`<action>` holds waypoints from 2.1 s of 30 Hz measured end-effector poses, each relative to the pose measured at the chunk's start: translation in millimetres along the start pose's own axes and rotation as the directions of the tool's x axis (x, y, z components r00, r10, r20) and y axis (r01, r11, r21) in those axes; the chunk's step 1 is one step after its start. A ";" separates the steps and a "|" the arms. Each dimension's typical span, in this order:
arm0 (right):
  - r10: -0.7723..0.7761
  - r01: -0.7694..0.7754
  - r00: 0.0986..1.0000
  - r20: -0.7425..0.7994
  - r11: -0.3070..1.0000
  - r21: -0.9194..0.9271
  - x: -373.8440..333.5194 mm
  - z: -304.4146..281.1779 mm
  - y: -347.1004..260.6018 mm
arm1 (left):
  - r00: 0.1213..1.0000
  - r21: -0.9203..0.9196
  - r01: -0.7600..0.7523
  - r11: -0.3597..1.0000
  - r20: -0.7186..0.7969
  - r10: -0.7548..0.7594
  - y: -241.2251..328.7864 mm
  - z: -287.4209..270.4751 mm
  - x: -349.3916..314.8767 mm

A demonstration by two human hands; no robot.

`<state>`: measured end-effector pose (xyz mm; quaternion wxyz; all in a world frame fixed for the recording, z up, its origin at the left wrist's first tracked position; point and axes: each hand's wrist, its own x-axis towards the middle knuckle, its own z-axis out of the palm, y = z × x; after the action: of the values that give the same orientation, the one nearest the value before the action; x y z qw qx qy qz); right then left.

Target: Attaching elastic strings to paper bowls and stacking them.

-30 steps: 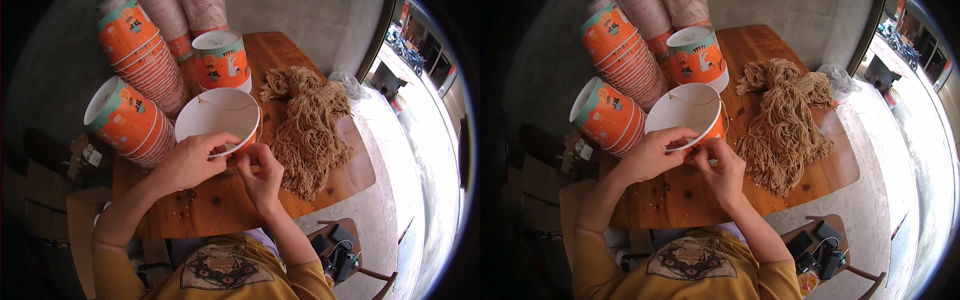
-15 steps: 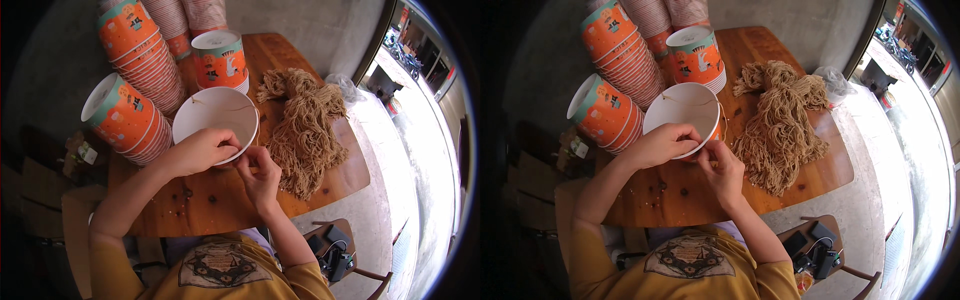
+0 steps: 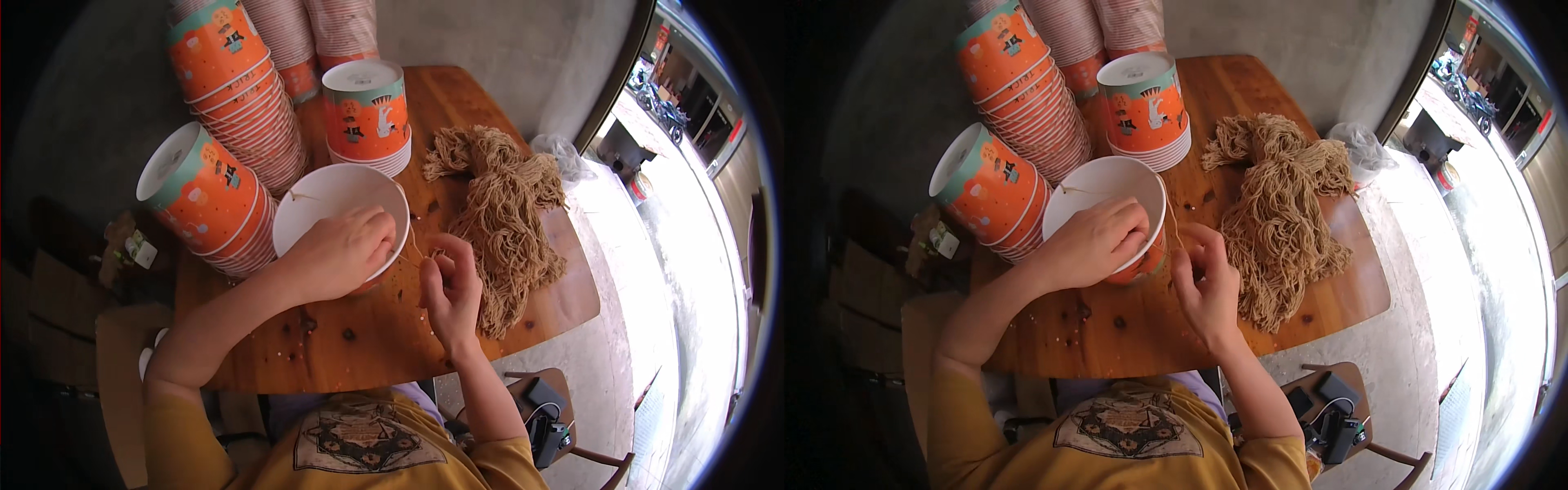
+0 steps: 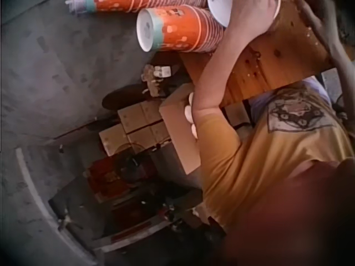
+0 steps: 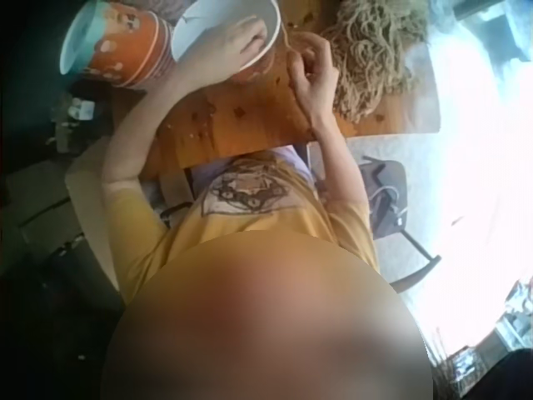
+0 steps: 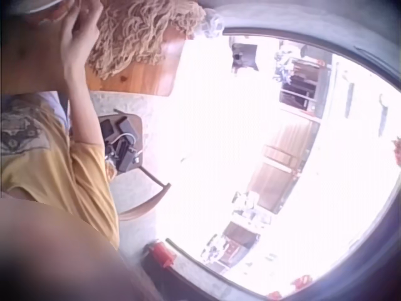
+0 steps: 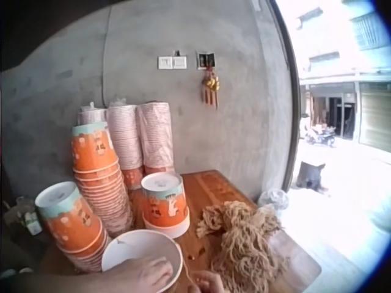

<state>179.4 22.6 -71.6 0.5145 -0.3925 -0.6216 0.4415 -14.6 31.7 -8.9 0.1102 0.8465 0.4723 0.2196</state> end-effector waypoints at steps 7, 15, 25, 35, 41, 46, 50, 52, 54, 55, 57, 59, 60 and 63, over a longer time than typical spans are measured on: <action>0.049 -0.006 0.961 0.273 0.988 -0.156 18.2 2.2 -17.1 | 0.987 -0.092 -0.055 0.994 -0.158 0.040 -2.0 -12.1 -7.0; 0.279 -0.347 0.879 0.386 0.930 0.118 11.7 10.7 -35.1 | 0.966 -0.618 0.224 0.753 0.038 -0.257 13.2 -14.9 -25.1; 0.158 -0.221 0.957 0.243 0.940 0.261 -5.9 18.3 -17.1 | 0.974 0.175 -0.124 0.977 -0.168 0.154 20.3 -8.1 -34.9; 0.162 -0.327 0.922 0.353 0.813 0.482 -17.3 11.5 -18.5 | 0.853 -0.784 0.521 0.338 0.461 -0.245 11.8 -6.8 -29.2; 0.185 -0.351 0.904 0.386 0.838 0.419 -15.8 -0.8 -20.2 | 0.869 -0.765 0.492 0.416 0.462 -0.179 15.6 -0.2 -24.4; 0.229 -0.278 0.913 0.339 0.955 0.104 -11.7 -18.8 -31.9 | 0.864 -0.825 0.498 0.268 0.445 -0.236 14.9 5.5 -19.5; 0.020 0.251 0.889 0.458 0.815 -0.522 1.0 -45.4 -61.8 | 0.850 -0.838 0.517 0.173 0.479 -0.221 14.0 4.7 -12.0; -0.075 0.357 0.884 0.461 0.744 -0.564 7.1 -46.1 -71.8 | 0.846 -0.837 0.520 0.170 0.477 -0.240 14.9 5.5 -8.6; -0.197 0.493 0.854 0.482 0.605 -0.625 12.1 -46.3 -81.6 | 0.853 -0.840 0.509 0.189 0.463 -0.241 14.1 7.4 -8.0; -0.196 0.490 0.855 0.479 0.605 -0.627 15.4 -47.3 -82.6 | 0.862 -0.843 0.496 0.210 0.447 -0.240 13.4 8.4 -7.5; -0.318 0.645 0.761 0.565 0.456 -0.613 24.0 -49.5 -83.1 | 0.855 -0.835 0.508 0.213 0.458 -0.245 15.3 5.9 -6.9; -0.373 0.668 0.743 0.556 0.458 -0.586 31.7 -46.2 -82.6 | 0.848 -0.826 0.520 0.218 0.468 -0.251 16.9 6.1 -6.4; -0.401 0.691 0.719 0.567 0.496 -0.525 36.0 -45.7 -78.5 | 0.850 -0.823 0.518 0.232 0.464 -0.251 16.5 8.6 -6.2; -0.415 0.681 0.722 0.554 0.565 -0.465 43.8 -33.8 -67.9 | 0.867 -0.833 0.491 0.255 0.441 -0.231 14.4 9.9 -10.0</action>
<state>203.3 48.3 8.6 0.3286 -0.2305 -0.9122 0.0820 -3.6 15.8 -14.6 0.6698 0.5176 0.4285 0.3161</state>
